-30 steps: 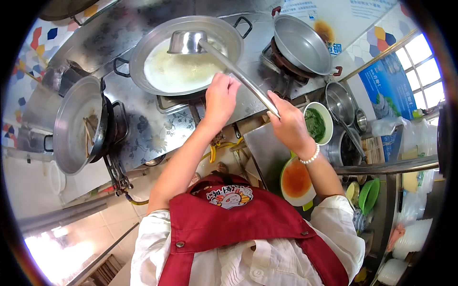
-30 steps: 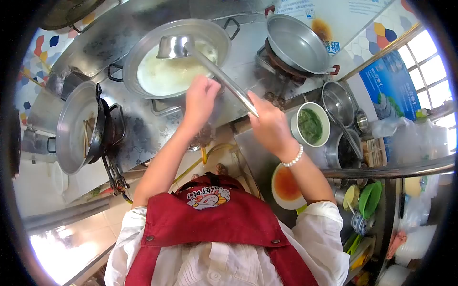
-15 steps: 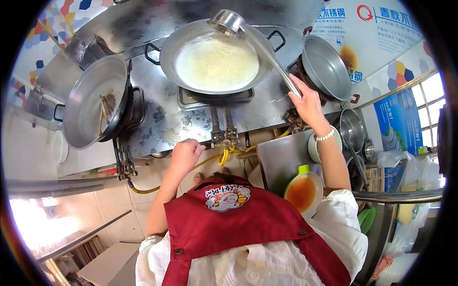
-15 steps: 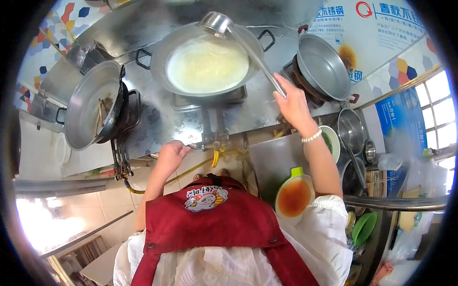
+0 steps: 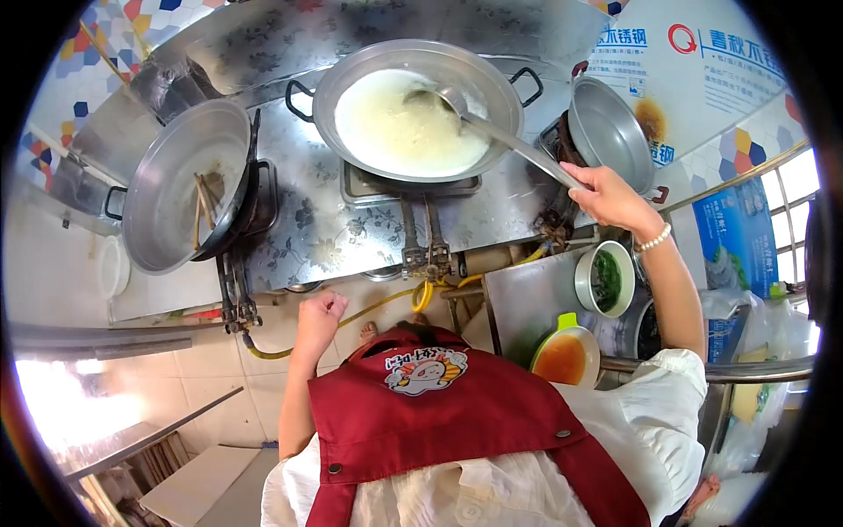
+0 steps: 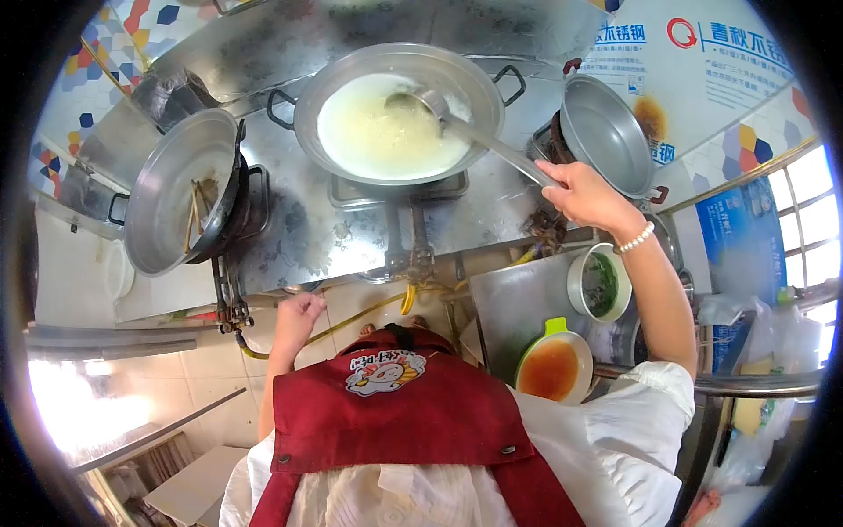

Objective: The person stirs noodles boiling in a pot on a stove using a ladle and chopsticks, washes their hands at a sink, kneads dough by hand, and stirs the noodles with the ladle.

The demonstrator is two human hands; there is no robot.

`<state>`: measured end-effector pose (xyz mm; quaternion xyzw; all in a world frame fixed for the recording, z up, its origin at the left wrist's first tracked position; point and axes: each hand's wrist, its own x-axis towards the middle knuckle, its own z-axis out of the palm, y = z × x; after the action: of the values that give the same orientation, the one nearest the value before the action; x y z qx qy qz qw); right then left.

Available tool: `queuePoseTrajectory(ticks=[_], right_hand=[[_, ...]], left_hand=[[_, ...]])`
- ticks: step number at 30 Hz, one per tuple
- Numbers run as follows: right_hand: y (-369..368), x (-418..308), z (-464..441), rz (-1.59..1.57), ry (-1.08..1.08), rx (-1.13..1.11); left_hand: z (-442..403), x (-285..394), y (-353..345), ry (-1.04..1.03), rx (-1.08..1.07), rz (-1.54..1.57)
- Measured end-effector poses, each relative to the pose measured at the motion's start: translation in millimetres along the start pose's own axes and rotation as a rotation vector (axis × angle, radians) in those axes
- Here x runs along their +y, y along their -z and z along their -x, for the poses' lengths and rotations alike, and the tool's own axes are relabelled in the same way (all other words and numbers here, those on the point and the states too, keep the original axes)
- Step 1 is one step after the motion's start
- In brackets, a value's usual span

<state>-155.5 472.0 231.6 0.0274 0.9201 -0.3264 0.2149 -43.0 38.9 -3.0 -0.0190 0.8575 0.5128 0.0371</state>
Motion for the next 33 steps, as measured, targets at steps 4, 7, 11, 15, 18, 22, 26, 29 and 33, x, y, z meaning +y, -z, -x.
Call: queuePoseTrajectory(ticks=[4, 7, 11, 15, 18, 22, 26, 29, 33], right_hand=[[-5.6, -20.5, 17.9, -0.181, -0.054, -0.125], [-19.2, -19.3, 21.5, -0.377, -0.039, -0.152], [-54.4, 0.8, 14.8, -0.248, 0.058, 0.007], [-87.2, 17.4, -2.9, 0.127, 0.458, 0.399], [-97.4, 22.1, -14.7, 0.161, 0.522, 0.523], [-95.4, 40.0, -27.3, 0.127, 0.473, 0.530], [-95.4, 30.4, -12.7, 0.071, 0.523, 0.548], [-92.9, 36.0, -22.9, 0.424, 0.716, 0.831], [-86.4, 56.6, -53.8, 0.372, 0.686, 0.766]], left_hand=[[-4.5, 11.7, 5.4, -0.028, 0.025, 0.044], [-9.1, 36.1, 25.6, -0.018, 0.015, 0.018], [-10.9, 115.6, 81.9, -0.317, 0.089, -0.023], [1.0, 238.1, 129.3, -0.969, 0.235, -0.369], [9.3, 298.5, 133.7, -1.279, 0.271, -0.540], [-5.0, 346.7, 119.0, -1.480, 0.314, -0.618], [-33.1, 374.1, 131.7, -1.549, 0.384, -0.650], [-50.8, 392.2, 152.6, -1.585, 0.451, -0.651], [-69.9, 409.0, 180.5, -1.603, 0.464, -0.634]])
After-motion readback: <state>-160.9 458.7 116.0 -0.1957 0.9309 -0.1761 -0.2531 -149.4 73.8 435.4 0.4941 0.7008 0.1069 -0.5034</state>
